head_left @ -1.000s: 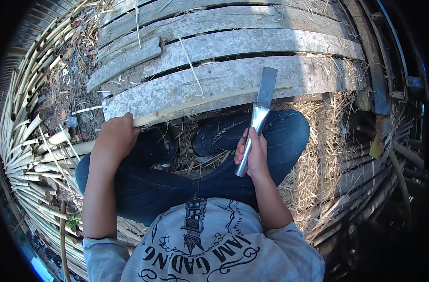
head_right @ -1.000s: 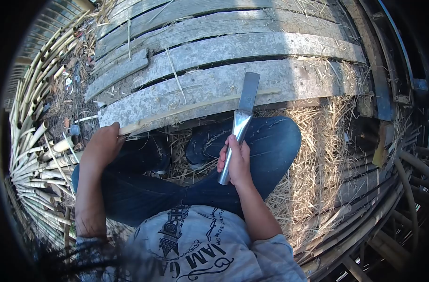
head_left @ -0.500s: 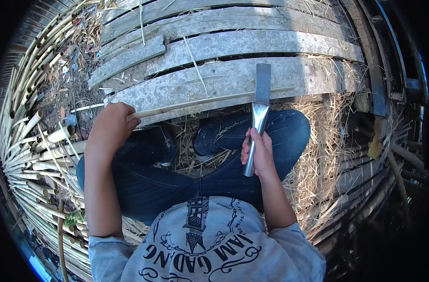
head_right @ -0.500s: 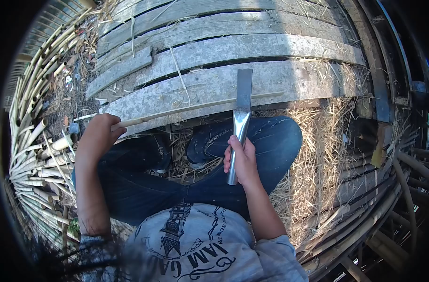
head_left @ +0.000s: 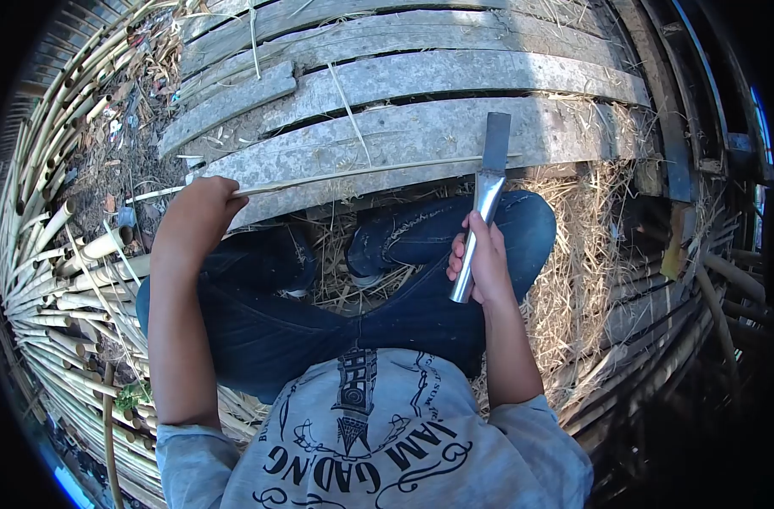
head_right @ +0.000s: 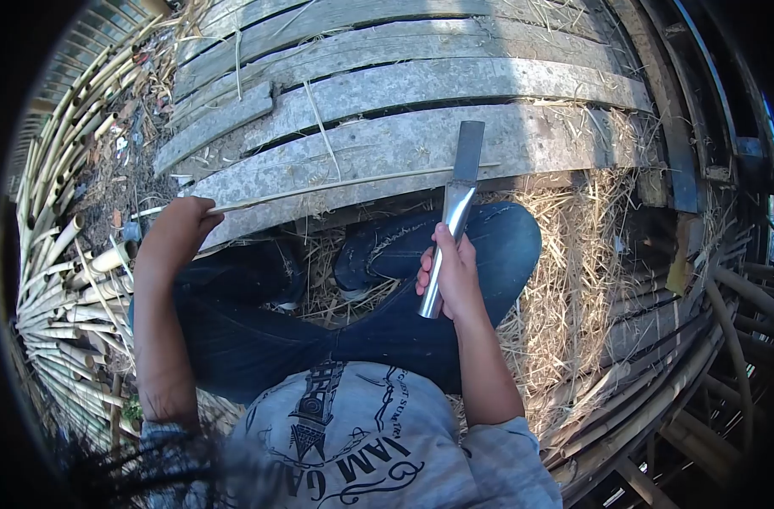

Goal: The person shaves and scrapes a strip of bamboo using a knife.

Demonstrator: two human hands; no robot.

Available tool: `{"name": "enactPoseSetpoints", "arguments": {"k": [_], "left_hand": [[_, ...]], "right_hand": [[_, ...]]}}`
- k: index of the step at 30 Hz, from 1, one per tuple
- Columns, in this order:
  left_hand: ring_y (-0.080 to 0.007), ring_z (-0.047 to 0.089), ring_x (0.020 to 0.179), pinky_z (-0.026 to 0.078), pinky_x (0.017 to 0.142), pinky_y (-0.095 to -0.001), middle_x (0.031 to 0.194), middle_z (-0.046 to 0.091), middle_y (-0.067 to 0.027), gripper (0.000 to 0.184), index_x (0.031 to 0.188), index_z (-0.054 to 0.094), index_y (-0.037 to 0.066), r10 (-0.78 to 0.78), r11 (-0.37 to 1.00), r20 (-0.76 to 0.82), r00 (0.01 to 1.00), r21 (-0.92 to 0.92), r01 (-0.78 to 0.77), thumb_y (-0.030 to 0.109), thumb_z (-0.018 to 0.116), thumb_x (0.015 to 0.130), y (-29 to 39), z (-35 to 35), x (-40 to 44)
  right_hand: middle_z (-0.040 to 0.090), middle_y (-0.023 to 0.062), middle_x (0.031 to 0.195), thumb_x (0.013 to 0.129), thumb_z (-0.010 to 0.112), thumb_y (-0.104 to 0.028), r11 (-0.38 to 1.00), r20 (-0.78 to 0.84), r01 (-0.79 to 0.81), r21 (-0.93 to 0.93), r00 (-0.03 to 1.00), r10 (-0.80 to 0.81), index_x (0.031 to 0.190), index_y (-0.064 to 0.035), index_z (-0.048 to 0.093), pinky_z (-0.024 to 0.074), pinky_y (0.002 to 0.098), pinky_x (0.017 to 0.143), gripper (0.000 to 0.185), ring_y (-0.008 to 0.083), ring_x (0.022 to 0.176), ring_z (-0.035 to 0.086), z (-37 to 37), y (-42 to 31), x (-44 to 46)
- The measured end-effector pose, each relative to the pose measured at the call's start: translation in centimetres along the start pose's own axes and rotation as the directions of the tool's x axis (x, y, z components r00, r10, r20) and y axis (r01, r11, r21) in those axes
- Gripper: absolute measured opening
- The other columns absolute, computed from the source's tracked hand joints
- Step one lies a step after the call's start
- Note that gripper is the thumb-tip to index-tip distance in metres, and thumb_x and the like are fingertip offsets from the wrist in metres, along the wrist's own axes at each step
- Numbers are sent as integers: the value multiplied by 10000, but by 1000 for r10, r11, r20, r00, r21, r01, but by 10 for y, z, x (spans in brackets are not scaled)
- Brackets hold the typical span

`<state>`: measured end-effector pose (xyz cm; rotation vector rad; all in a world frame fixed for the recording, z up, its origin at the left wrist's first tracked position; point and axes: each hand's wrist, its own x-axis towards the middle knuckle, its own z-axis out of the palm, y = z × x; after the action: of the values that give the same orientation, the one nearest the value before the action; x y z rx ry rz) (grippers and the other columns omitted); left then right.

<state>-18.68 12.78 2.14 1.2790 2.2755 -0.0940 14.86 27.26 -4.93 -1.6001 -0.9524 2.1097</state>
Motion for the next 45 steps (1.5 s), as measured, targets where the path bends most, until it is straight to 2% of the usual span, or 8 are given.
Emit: {"name": "enactPoseSetpoints", "arguments": {"k": [4,15,26,32,35,40,42,45], "left_hand": [[-414,646,856,502,781,-500,848,673,-228,277,874,690,6,24,998,-31,999,66,-21,276,637,908,-8,1,0],[-359,677,773,503,714,-439,803,678,-235,470,886,688,-32,-145,986,323,935,-26,162,438,672,894,-6,-3,12],[-383,676,922,525,825,-462,953,696,-242,423,912,698,-9,-194,975,250,949,153,159,410,714,855,-23,12,33],[-386,673,920,526,822,-464,955,697,-230,387,921,692,-7,-147,982,181,972,142,122,376,701,866,-7,23,33],[-384,673,916,525,823,-470,946,697,-223,382,919,689,0,-134,985,177,975,131,112,378,697,867,-17,22,39],[-379,677,899,533,800,-471,948,702,-207,346,911,694,17,-116,986,157,981,136,95,359,697,863,-17,22,40],[-378,677,895,534,796,-470,943,702,-206,338,909,696,18,-124,985,142,982,137,105,353,696,864,-15,27,37],[-378,678,887,535,790,-471,931,702,-209,330,904,697,20,-129,982,116,985,153,111,347,694,863,-19,22,38]], "right_hand": [[481,49,611,1015,492,-404,997,17,-11,77,1000,10,981,-93,400,426,302,368,326,138,424,491,8,11,-5],[463,44,589,1015,493,-396,981,53,8,195,998,-19,955,-101,395,415,310,362,317,134,407,473,20,31,-4],[453,34,583,1015,490,-383,999,74,-35,1,997,35,951,-101,418,415,312,379,298,132,407,459,31,32,-10],[473,40,593,1006,519,-370,984,39,5,176,999,-12,949,-80,418,421,290,357,312,125,412,490,17,19,3],[457,30,582,1017,488,-381,994,177,-63,-92,981,79,968,-104,425,414,283,376,288,116,412,461,25,25,-10],[485,38,606,1009,504,-392,990,99,-3,142,995,-11,980,-75,425,431,285,357,328,116,412,498,13,9,5],[460,27,594,1015,496,-402,993,3,40,114,999,-41,989,-95,429,411,282,371,315,109,406,462,19,12,10],[477,43,599,1013,514,-360,991,179,21,-129,984,2,996,-79,419,428,291,374,297,122,412,483,38,27,-12]]}}
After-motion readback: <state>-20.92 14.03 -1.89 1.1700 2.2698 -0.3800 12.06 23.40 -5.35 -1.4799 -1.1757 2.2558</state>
